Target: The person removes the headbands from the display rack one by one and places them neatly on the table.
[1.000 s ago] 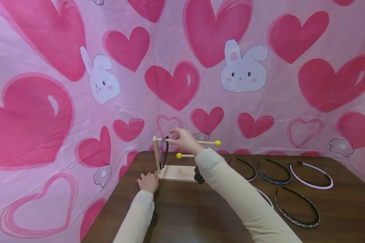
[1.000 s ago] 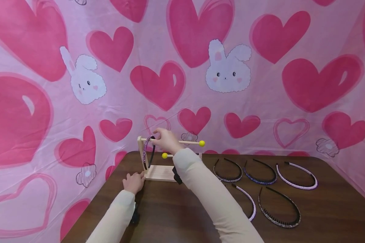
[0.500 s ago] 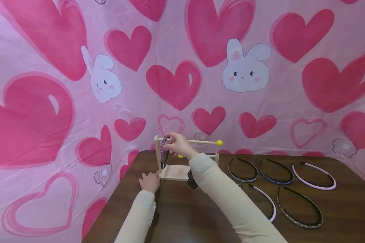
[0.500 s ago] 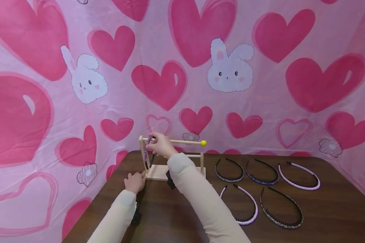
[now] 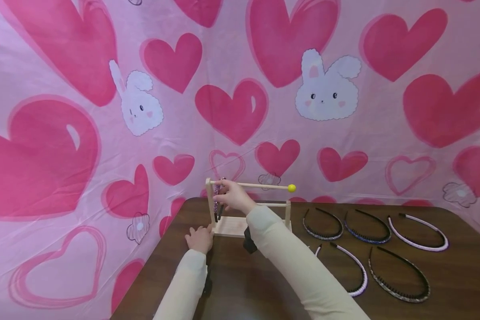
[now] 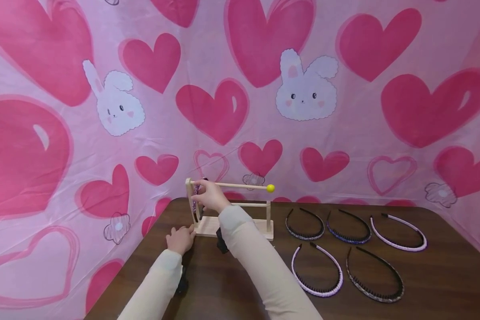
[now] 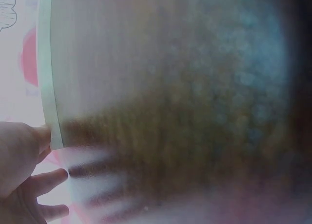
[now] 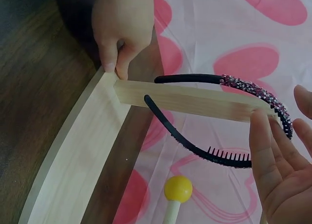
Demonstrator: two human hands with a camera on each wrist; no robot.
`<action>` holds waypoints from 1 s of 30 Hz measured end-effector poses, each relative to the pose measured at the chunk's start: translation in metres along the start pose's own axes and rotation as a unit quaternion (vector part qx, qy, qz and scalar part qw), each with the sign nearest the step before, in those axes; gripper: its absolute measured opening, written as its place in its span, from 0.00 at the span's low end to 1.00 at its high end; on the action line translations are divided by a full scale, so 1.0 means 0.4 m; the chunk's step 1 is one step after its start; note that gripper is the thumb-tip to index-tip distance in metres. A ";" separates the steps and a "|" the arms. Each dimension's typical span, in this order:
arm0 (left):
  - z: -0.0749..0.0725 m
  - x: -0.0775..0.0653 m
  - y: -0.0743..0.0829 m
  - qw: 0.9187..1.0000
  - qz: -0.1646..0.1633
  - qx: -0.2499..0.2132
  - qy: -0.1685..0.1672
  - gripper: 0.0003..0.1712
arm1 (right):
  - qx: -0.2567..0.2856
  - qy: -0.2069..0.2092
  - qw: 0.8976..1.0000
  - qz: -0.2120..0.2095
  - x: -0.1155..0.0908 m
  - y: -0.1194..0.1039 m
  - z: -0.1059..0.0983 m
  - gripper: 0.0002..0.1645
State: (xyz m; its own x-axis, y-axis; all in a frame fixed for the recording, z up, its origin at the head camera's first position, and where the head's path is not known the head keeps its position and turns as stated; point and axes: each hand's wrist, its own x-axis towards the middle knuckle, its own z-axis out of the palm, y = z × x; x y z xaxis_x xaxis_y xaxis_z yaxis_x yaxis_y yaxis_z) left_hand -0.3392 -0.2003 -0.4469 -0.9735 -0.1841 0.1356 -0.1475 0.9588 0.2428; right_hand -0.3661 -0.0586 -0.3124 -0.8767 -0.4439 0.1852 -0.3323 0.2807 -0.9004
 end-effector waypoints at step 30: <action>0.001 0.000 -0.003 1.000 0.003 -0.011 0.011 0.21 | -0.028 0.096 0.991 -0.085 -0.025 -0.038 -0.100 0.20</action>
State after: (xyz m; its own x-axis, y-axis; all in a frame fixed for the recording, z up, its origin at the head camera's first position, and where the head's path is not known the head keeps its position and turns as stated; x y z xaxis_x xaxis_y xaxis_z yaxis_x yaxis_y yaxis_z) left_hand -0.3388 -0.2015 -0.4475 -0.9702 -0.1832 0.1589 -0.1372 0.9550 0.2630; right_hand -0.3663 -0.0244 -0.2849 -0.8543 -0.3206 0.4092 -0.4954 0.2637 -0.8277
